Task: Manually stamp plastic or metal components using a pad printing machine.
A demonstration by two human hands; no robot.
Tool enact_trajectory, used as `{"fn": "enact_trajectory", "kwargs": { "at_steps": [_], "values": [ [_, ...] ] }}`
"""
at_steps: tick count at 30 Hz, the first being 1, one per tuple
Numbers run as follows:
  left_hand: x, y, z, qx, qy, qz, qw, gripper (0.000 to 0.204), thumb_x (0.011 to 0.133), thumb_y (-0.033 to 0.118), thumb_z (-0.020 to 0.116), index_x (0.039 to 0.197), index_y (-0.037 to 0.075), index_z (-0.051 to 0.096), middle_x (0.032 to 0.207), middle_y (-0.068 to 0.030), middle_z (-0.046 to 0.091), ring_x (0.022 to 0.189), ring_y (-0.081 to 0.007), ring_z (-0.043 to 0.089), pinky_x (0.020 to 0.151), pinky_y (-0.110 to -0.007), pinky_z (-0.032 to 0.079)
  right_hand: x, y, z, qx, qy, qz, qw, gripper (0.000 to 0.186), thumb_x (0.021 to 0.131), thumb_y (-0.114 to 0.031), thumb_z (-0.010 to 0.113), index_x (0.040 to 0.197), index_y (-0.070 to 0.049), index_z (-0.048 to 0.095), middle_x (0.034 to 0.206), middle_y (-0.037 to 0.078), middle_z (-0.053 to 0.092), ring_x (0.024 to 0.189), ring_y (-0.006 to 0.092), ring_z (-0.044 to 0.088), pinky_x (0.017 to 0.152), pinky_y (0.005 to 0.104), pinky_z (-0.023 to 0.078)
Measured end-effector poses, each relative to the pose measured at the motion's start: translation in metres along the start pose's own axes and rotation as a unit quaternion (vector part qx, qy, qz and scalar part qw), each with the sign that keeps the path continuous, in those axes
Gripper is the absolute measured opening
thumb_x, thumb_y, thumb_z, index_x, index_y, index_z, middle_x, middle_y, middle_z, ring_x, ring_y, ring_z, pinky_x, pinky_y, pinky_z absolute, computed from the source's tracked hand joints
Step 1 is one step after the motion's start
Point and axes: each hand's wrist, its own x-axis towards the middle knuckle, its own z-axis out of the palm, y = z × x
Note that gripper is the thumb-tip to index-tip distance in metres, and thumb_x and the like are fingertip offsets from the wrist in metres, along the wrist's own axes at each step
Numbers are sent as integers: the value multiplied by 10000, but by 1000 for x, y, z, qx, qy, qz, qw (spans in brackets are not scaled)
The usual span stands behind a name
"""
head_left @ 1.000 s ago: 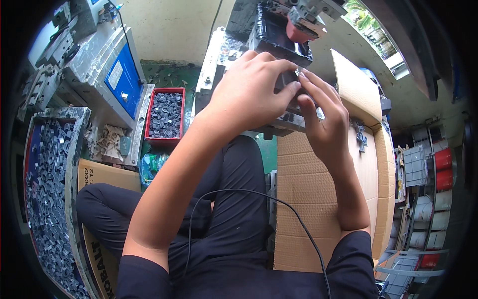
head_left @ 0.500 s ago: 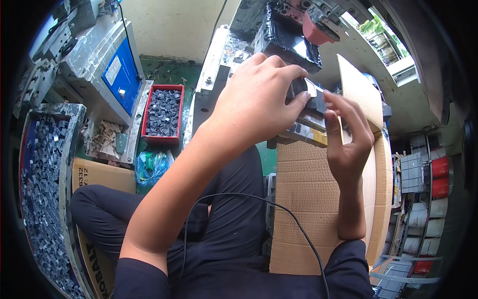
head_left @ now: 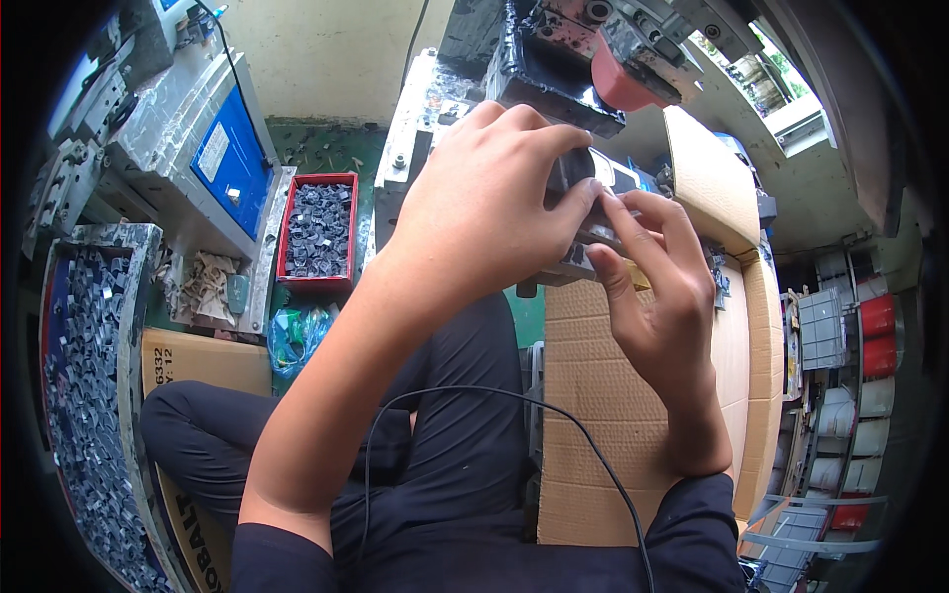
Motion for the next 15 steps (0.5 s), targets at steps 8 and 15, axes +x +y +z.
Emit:
{"fn": "enact_trajectory", "kwargs": {
  "at_steps": [8,15],
  "values": [
    [1,0,1,12,-5,-4,1000,400,915,307,743,1242,77,751,1181,-138,716,1162,-323,636,1040,-409,489,-1,-6,-1,-15,-27,3,1000,451,934,-194,782,1274,90,692,1176,159,628,926,276,649,790,401,556],
    [2,1,2,19,-8,-11,1000,397,916,301,751,1246,81,750,1176,-137,712,1164,-322,643,1049,-425,486,1,-8,-4,-50,-42,-11,998,455,932,-203,772,1266,94,684,1177,160,628,970,303,646,819,411,550]
  ]
}}
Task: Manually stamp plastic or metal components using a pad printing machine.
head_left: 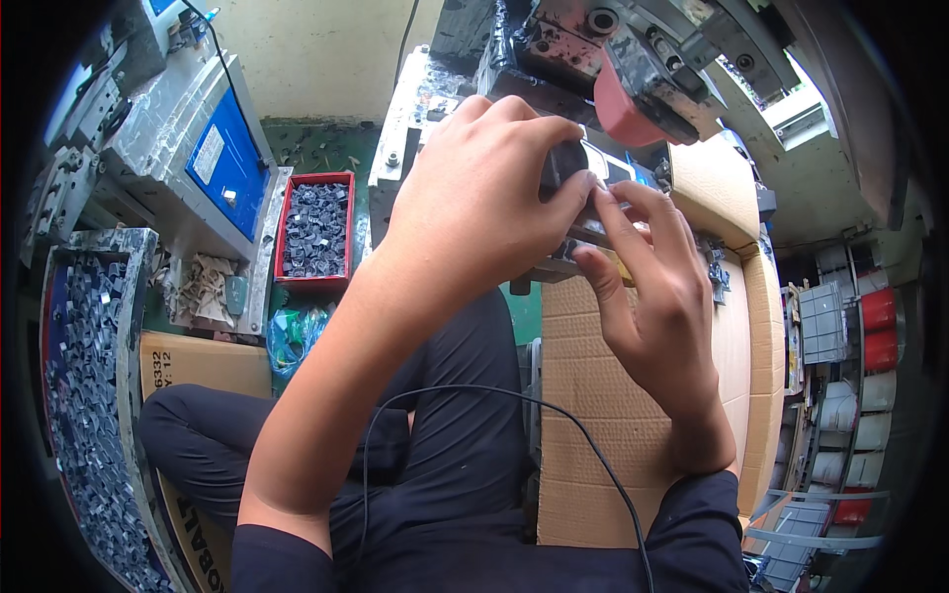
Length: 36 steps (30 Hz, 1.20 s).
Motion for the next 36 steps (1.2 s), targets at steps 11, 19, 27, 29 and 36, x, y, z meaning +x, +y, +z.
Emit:
{"fn": "enact_trajectory", "kwargs": {
  "at_steps": [11,19,27,29,36],
  "values": [
    [-1,-2,4,17,27,11,999,554,921,314,754,1393,47,640,1194,-159,703,1177,-343,642,1048,-434,494,0,0,-1,12,-21,17,1000,441,994,-194,714,1350,60,666,1270,194,635,1047,318,660,875,430,561],
    [-1,1,3,26,19,1,999,575,935,324,745,1420,47,614,1236,-163,697,1213,-342,637,1073,-433,486,-1,2,0,-5,-9,-6,1000,468,951,-199,751,1325,68,659,1259,174,627,1064,334,651,883,430,552],
    [-3,1,4,30,16,-1,999,558,938,330,739,1415,62,626,1239,-154,703,1216,-333,639,1076,-436,485,-3,1,0,-15,-5,-13,1000,494,906,-205,794,1282,90,667,1229,172,628,1039,334,656,848,427,558],
    [-3,0,5,32,18,1,999,551,939,330,738,1409,63,632,1238,-152,705,1217,-332,639,1076,-434,486,-2,2,1,-25,-3,-19,1000,502,902,-210,798,1279,94,666,1227,171,629,1034,331,658,844,428,560],
    [0,-5,-1,39,9,33,999,456,933,363,757,1302,101,705,1176,-129,703,1154,-319,644,1029,-425,487,2,12,1,64,11,22,998,430,938,-203,786,1279,47,705,1207,162,656,1038,285,657,839,390,560]
  ]
}}
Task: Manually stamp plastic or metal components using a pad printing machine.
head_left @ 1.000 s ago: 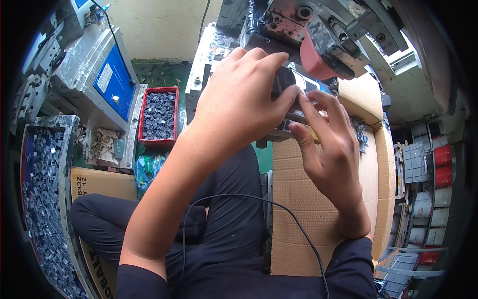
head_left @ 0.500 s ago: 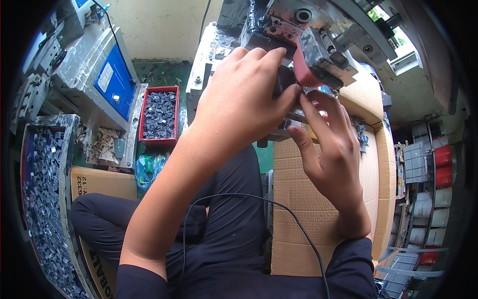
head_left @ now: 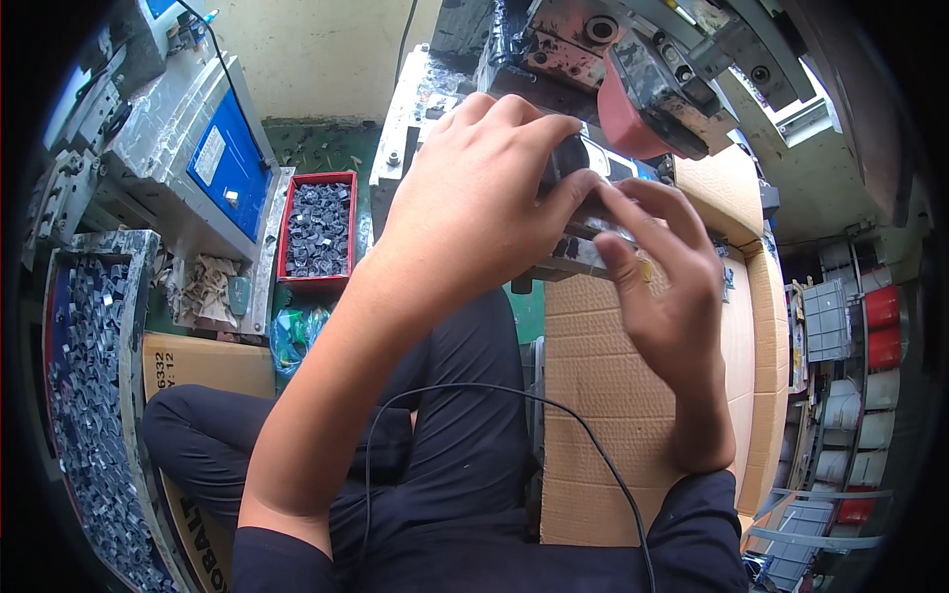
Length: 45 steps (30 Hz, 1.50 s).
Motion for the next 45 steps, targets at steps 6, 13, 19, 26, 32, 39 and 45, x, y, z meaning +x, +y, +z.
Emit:
{"fn": "enact_trajectory", "kwargs": {
  "at_steps": [6,13,19,26,32,39,45],
  "values": [
    [3,2,2,-27,-14,-7,1000,414,927,346,775,1265,120,698,1161,-115,699,1143,-310,645,1014,-419,490,0,27,13,59,50,47,996,326,962,-89,753,1279,-16,740,1234,147,703,1124,268,646,948,366,535],
    [-8,3,-4,-86,68,65,992,424,958,270,761,1331,88,671,1274,-120,703,1178,-309,658,988,-406,519,2,14,16,183,103,55,976,255,936,-18,748,1190,7,760,1188,129,728,1093,257,671,953,363,526],
    [-77,8,-41,-348,-44,48,935,458,1018,260,698,1410,27,652,1318,-196,704,1242,-302,662,1004,-434,548,-4,-10,-1,240,13,-100,966,191,774,-25,868,920,-54,749,973,68,740,876,234,685,769,355,526],
    [-161,22,-68,-518,-76,-151,838,426,1012,301,712,1271,-37,733,1296,-324,688,1216,-388,696,1034,-443,536,-14,-43,27,253,-29,-264,930,238,752,-227,861,792,-88,673,711,18,591,669,203,612,643,327,482],
    [-189,16,-60,-595,-82,-178,780,358,967,39,697,1316,-37,709,1341,-231,702,1260,-317,679,1091,-403,508,-25,-50,33,244,-110,-277,923,296,814,-318,881,833,-81,704,753,17,638,697,206,626,710,362,497],
    [-198,15,-54,-587,-40,-177,789,477,961,352,761,1238,-36,749,1256,-333,702,1105,-367,731,969,-444,567,-25,-59,41,258,-94,-284,919,253,730,-224,863,776,-71,666,669,7,550,613,178,562,624,315,450],
    [-198,12,-55,-583,-48,-168,793,465,946,358,770,1207,-27,767,1240,-318,715,1089,-359,734,945,-435,577,-28,-59,47,267,-82,-281,918,262,710,-239,864,761,-71,669,666,9,570,620,178,565,628,317,452]
  ]
}}
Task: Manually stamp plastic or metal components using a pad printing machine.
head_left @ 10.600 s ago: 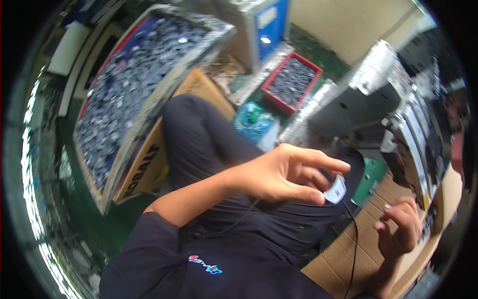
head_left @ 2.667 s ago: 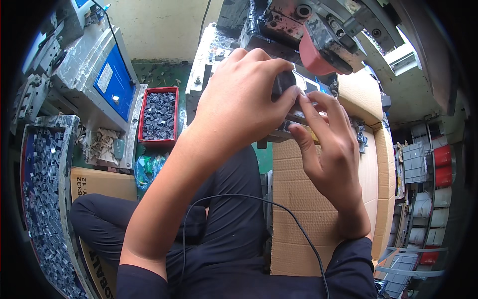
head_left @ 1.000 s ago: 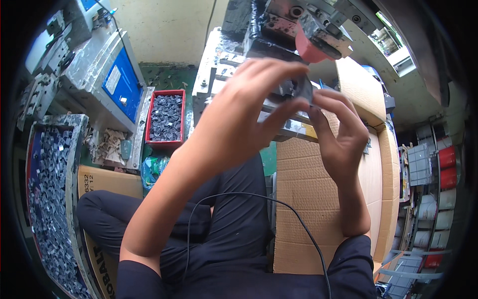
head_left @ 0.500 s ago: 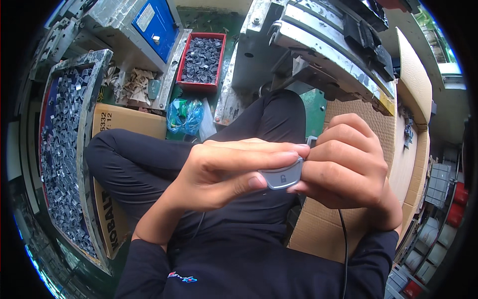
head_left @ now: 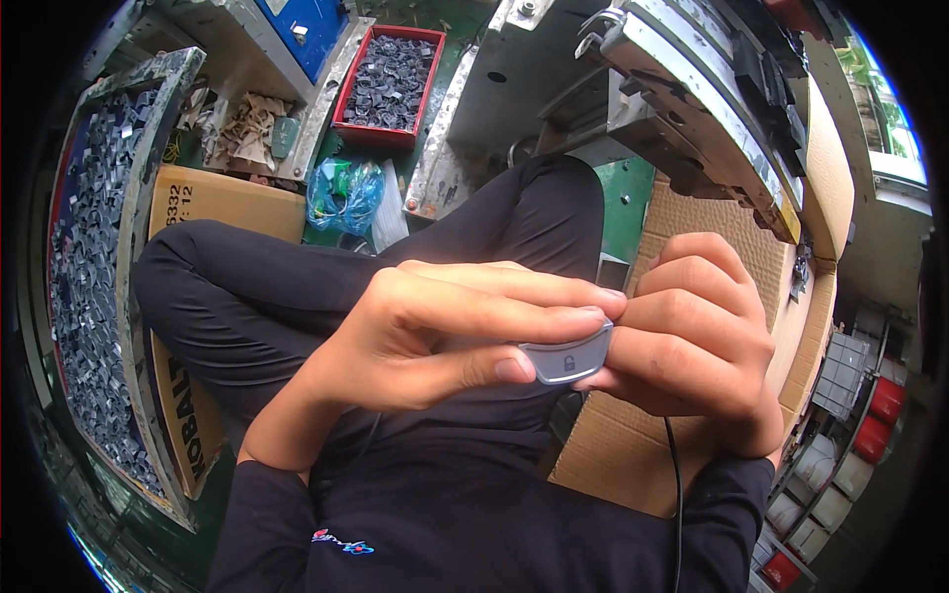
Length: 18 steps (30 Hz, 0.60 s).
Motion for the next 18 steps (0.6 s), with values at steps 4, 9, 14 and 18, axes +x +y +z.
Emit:
{"fn": "enact_trajectory", "kwargs": {
  "at_steps": [4,9,14,18],
  "values": [
    [-1,-1,1,-2,8,-12,1000,456,938,364,775,1184,-19,779,1231,-303,724,1087,-362,735,933,-437,584,-1,2,1,6,-2,0,1000,263,703,-241,863,757,-70,670,668,12,576,620,177,564,628,319,455],
    [-1,-5,1,-7,14,2,1000,455,931,364,777,1181,-17,782,1227,-302,726,1094,-367,734,939,-446,584,-1,2,-1,6,-8,-1,1000,260,705,-239,862,752,-71,669,670,13,580,619,175,564,629,320,456],
    [-2,-4,1,-17,8,-6,1000,442,938,347,772,1188,-17,779,1232,-315,718,1118,-387,725,943,-452,581,-2,-1,-6,-2,-58,25,998,306,825,-377,871,877,-113,726,722,11,654,676,202,603,701,389,509],
    [-1,-4,1,-18,5,-10,1000,436,943,340,769,1194,-16,777,1238,-320,714,1128,-394,721,944,-455,579,-1,-1,-5,-2,-65,25,998,308,823,-376,871,883,-110,726,721,13,654,685,205,603,703,389,510]
  ]
}}
